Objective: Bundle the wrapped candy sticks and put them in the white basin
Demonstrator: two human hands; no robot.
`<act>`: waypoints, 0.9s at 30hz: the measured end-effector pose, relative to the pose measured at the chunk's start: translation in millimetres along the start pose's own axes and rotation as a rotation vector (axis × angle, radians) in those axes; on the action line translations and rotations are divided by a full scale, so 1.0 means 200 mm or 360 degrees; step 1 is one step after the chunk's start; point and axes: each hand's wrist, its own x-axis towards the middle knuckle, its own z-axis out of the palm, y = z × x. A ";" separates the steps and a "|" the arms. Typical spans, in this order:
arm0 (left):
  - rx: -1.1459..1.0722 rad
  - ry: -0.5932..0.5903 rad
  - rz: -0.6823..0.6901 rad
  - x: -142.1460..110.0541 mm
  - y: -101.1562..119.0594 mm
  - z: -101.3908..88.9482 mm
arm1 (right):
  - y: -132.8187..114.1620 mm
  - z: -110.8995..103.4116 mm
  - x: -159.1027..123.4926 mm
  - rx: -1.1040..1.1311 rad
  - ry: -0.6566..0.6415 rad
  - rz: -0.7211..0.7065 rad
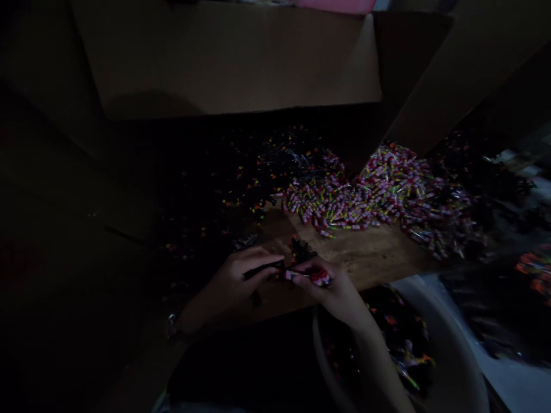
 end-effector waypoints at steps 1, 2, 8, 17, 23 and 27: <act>0.0040 -0.0010 0.0023 0.00 0.01 -0.01 | 0.00 0.00 0.00 0.0008 -0.0004 0.0010; 0.0075 -0.0027 0.0043 -0.01 0.01 -0.01 | 0.00 0.01 0.00 0.0018 0.0006 0.0018; -0.0022 -0.0202 -0.0086 -0.02 0.01 -0.05 | 0.03 0.09 0.00 0.0016 0.0249 -0.0084; -0.0270 -0.0445 -0.0286 -0.06 -0.07 0.03 | 0.07 0.15 -0.05 -0.0092 0.0345 -0.0079; 0.0434 -0.0695 -0.0353 -0.10 -0.10 0.01 | 0.24 0.01 -0.04 -0.0289 0.0160 0.0077; 0.0833 -0.0855 -0.0397 -0.19 -0.16 -0.05 | 0.30 -0.11 -0.06 -0.0577 0.0594 0.0258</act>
